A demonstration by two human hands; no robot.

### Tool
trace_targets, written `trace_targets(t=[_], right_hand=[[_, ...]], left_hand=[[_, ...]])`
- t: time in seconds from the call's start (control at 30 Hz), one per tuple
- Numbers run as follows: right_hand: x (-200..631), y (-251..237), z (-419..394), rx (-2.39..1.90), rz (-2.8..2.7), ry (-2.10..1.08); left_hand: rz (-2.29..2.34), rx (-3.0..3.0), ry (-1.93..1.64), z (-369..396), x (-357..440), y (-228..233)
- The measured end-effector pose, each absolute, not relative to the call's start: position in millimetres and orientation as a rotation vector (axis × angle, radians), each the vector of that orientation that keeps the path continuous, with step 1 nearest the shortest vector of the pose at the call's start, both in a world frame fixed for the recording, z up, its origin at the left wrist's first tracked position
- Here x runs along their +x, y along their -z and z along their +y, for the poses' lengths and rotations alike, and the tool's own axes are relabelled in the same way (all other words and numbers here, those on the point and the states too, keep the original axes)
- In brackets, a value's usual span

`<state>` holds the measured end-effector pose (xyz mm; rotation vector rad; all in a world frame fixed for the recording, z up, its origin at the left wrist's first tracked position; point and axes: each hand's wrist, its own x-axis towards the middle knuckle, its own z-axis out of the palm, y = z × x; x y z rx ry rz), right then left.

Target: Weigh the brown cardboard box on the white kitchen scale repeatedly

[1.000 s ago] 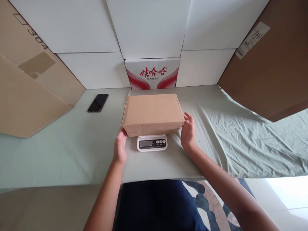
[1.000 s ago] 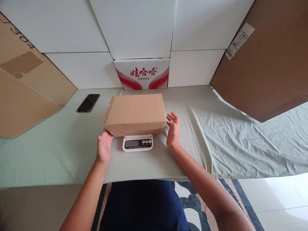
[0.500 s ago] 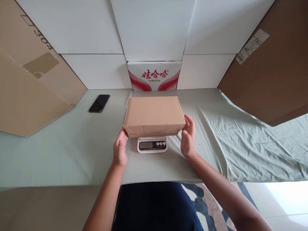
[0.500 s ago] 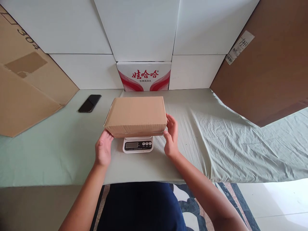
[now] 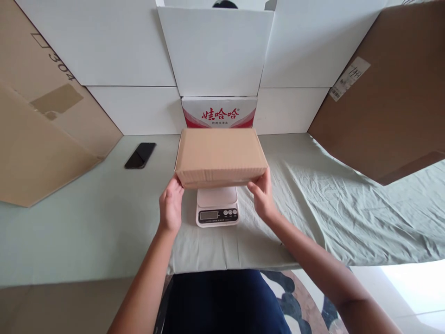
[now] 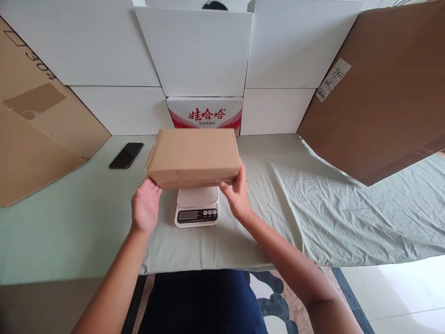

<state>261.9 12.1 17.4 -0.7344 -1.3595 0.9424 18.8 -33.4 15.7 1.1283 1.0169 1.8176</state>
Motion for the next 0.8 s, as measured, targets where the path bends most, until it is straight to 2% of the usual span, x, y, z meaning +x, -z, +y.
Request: trace_targets(t=[0.13,0.3,0.47,0.8], right_hand=[[252.2,-22.9,79.9,-0.655,-1.388,-0.837],[241.3,12.3,127.5,-0.787,-1.326,-0.930],[241.6,26.7,126.3,-0.853,-1.377,-0.974],[296.8,35.4,136.5,-1.065,-1.083,-0.919]], left_hand=[[0.992,1.153,-1.755,29.8,13.6,-22.2],[1.065,1.049,-1.725,80.1,8.0,14.5],[1.104,0.988,-1.669,87.3,4.7,37.1],[1.283,0.865,-1.852,79.5,-43.4,20.8]])
